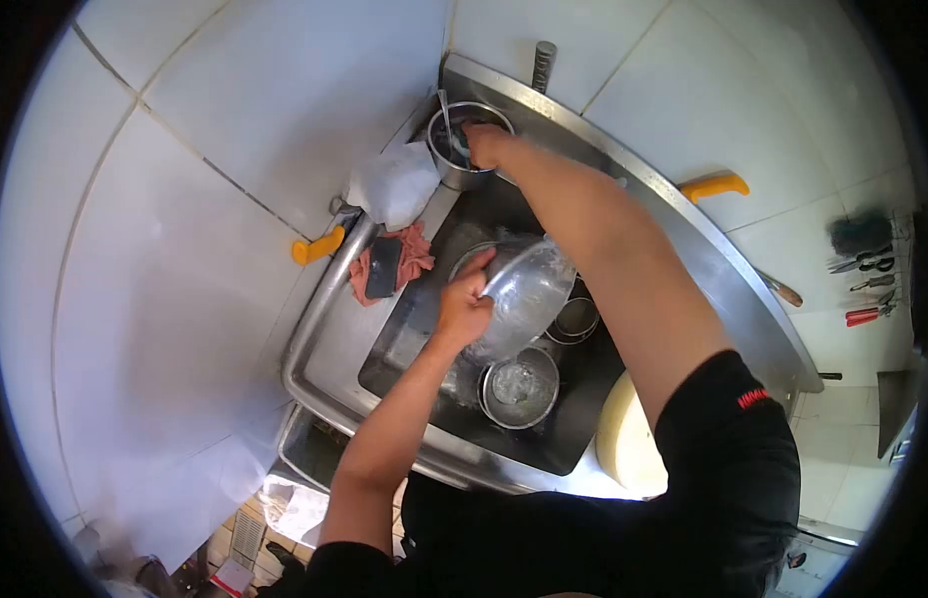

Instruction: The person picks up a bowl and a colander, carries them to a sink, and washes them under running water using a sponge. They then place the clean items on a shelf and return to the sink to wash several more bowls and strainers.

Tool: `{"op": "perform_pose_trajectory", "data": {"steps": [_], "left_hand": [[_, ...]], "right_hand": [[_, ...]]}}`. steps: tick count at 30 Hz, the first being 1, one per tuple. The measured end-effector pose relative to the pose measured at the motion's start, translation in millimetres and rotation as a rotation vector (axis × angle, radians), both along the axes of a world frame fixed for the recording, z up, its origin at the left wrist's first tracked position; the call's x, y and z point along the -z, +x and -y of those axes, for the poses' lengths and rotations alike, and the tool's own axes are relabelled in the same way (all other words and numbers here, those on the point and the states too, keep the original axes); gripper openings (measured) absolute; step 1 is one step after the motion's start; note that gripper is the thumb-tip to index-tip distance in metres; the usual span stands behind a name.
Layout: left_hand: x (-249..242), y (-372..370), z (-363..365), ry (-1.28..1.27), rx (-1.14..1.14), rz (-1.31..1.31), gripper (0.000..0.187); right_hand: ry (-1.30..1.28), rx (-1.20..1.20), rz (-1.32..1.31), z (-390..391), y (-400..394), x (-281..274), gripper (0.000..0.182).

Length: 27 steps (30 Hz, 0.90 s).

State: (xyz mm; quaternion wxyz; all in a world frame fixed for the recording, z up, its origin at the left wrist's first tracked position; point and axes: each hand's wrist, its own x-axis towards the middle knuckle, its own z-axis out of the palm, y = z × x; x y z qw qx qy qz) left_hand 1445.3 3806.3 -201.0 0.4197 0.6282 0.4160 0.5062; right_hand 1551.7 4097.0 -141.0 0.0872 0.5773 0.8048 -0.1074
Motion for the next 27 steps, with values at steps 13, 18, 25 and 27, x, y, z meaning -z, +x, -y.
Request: {"op": "perform_pose_trajectory", "data": {"steps": [13,18,25,27], "left_hand": [[62.0,-14.5,6.8,-0.310,-0.294,0.418,0.029],[60.8,4.0,4.7,-0.342,-0.257,0.341,0.036],[12.0,18.2,-24.2,-0.053,-0.269,0.261,0.037],[3.3,0.6,-23.6,-0.137,-0.188,0.273,0.038]], "right_hand": [[0.183,0.017,-0.778,201.3,46.3,-96.4,0.046],[-0.595,0.876,-1.337,290.4,82.4,81.4,0.051],[0.210,0.242,-0.833,345.7,53.3,162.4,0.045],[0.219,-0.116,-0.439,350.5,108.0,156.5,0.044]]}}
